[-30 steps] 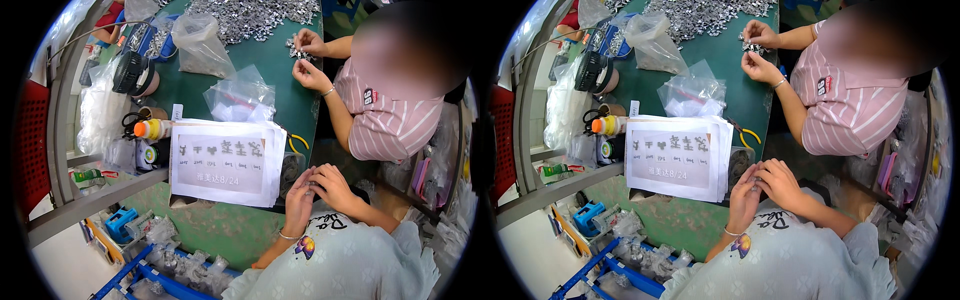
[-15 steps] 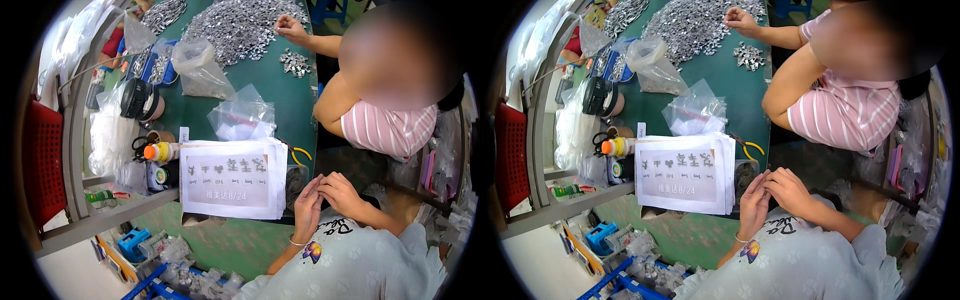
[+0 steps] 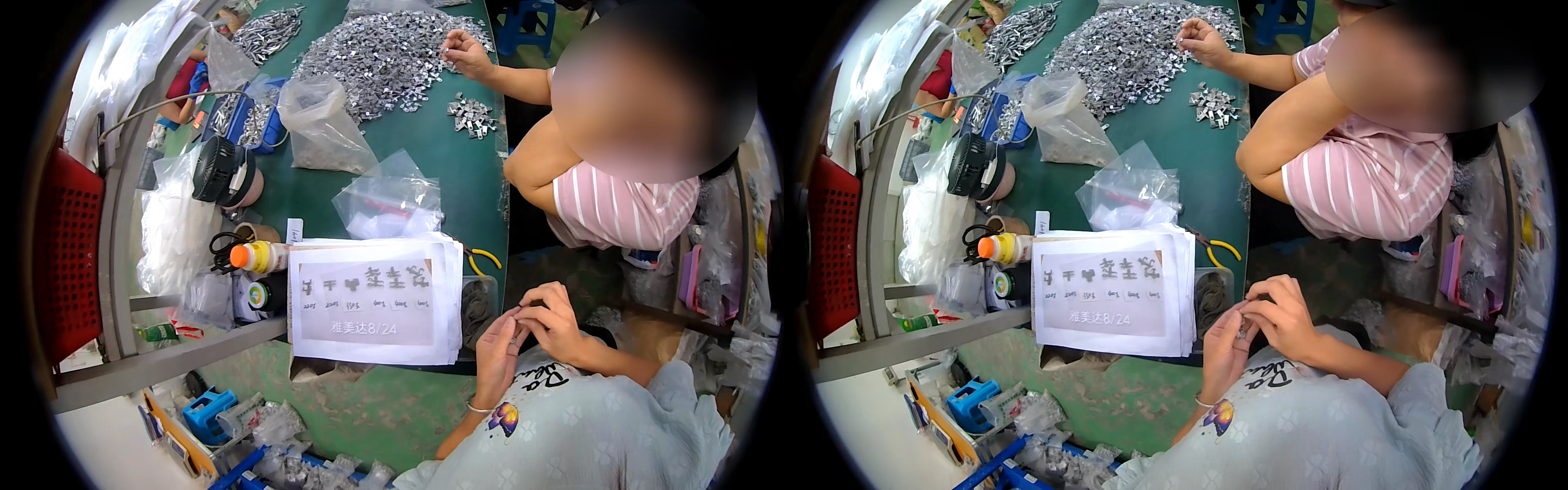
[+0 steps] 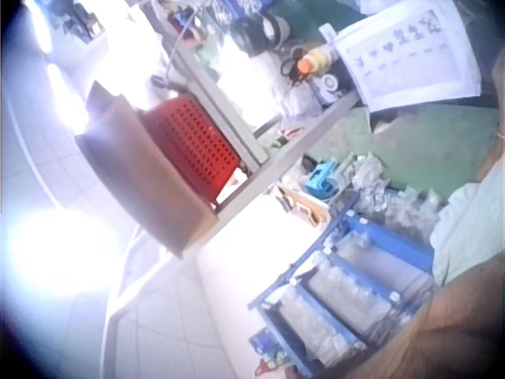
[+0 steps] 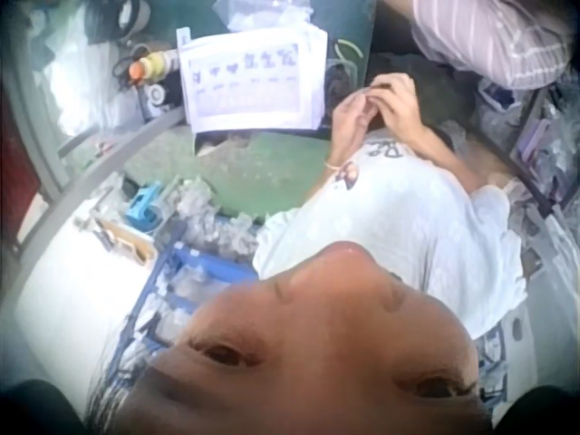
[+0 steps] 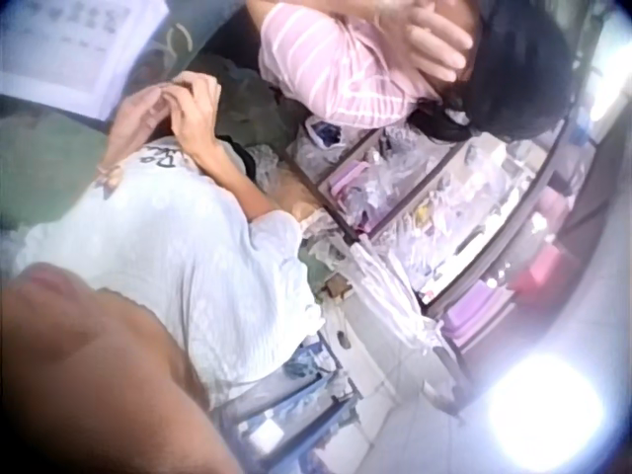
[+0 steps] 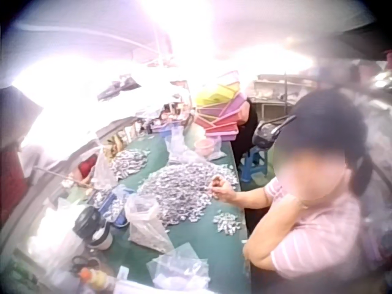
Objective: The person sits at a green workbench in a factory setting, picking up small silver metal components from a large pile. They manipulate the components by hand, appearing to assemble or inspect them, and place them into a clear plastic bag. The person also wipes the table surface with a cloth and moves a plastic container.
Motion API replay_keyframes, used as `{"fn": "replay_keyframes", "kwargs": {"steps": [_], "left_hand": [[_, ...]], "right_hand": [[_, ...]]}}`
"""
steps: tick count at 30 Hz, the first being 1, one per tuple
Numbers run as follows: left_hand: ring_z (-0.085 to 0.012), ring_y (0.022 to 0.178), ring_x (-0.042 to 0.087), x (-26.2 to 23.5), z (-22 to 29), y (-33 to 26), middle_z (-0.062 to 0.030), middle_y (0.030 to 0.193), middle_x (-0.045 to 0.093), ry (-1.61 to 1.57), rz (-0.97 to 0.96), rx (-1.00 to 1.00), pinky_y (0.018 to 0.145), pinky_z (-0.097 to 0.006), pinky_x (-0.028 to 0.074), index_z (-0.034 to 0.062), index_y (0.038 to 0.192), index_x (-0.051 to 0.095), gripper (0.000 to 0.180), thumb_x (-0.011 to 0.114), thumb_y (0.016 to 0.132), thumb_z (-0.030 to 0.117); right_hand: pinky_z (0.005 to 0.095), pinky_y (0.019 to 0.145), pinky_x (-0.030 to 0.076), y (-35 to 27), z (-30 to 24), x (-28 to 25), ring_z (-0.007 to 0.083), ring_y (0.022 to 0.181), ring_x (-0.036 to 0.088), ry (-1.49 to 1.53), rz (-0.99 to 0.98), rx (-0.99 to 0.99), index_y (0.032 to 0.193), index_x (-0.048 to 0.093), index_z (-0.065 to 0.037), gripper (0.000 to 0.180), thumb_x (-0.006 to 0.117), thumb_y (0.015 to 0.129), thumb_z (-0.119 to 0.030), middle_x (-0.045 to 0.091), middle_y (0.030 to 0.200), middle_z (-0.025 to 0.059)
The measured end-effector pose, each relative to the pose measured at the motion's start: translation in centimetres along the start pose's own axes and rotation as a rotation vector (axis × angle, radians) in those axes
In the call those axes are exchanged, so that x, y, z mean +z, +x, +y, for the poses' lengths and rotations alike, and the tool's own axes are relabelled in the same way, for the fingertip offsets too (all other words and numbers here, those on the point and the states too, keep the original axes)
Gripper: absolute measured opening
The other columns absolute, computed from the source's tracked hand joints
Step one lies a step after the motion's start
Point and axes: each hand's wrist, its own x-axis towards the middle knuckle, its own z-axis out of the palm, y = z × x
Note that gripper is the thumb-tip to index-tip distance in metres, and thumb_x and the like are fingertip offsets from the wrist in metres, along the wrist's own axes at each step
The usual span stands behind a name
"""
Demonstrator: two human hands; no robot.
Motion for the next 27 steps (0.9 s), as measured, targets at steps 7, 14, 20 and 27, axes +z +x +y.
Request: {"fn": "replay_keyframes", "kwargs": {"steps": [7, 14, 20, 27], "left_hand": [[-0.0171, 0.098, 0.056, -0.6, -0.2, -0.1, -0.0109, 0.105, 0.058, -0.03, -0.042, -0.042, 0.09, -0.032, 0.044, -0.0055, 0.108, 0.054, 0.026, 0.048, 0.092, 0.013], [-0.0164, 0.099, 0.055, 0.0, 1.1, -0.2, -0.0087, 0.104, 0.058, 0.036, -0.038, -0.047, 0.091, -0.032, 0.042, -0.0021, 0.108, 0.054, 0.024, 0.049, 0.091, 0.014], [-0.0165, 0.097, 0.056, 0.4, 1.4, -0.7, -0.0088, 0.102, 0.059, 0.067, -0.009, -0.05, 0.092, -0.032, 0.041, -0.002, 0.105, 0.055, 0.021, 0.052, 0.089, 0.011], [-0.0151, 0.085, 0.059, 3.0, 2.4, -0.7, -0.0102, 0.094, 0.06, 0.174, 0.086, 0.138, 0.081, -0.027, 0.048, -0.0056, 0.097, 0.058, 0.016, 0.058, 0.084, 0.002]], "right_hand": [[0.0294, 0.076, 0.04, -0.9, 0.4, 0.4, 0.0211, 0.085, 0.05, 0.464, -0.032, 0.345, 0.08, 0.06, 0.0, 0.009, 0.059, 0.071, 0.003, 0.054, 0.087, 0.0083], [0.0277, 0.081, 0.038, -1.1, 1.0, 0.7, 0.0174, 0.09, 0.048, 0.723, -0.099, 0.47, 0.081, 0.059, 0.0, 0.006, 0.057, 0.076, 0.001, 0.051, 0.094, 0.0088], [0.0246, 0.073, 0.043, -1.1, 0.6, 0.4, 0.0144, 0.082, 0.053, 0.75, -0.086, 0.465, 0.083, 0.06, 0.001, 0.006, 0.056, 0.077, 0.0, 0.054, 0.092, 0.0086], [0.0274, 0.074, 0.044, 0.8, -0.4, -1.0, 0.02, 0.083, 0.057, 0.612, -0.019, 0.295, 0.086, 0.061, 0.003, 0.012, 0.059, 0.074, 0.001, 0.059, 0.088, 0.0115]]}}
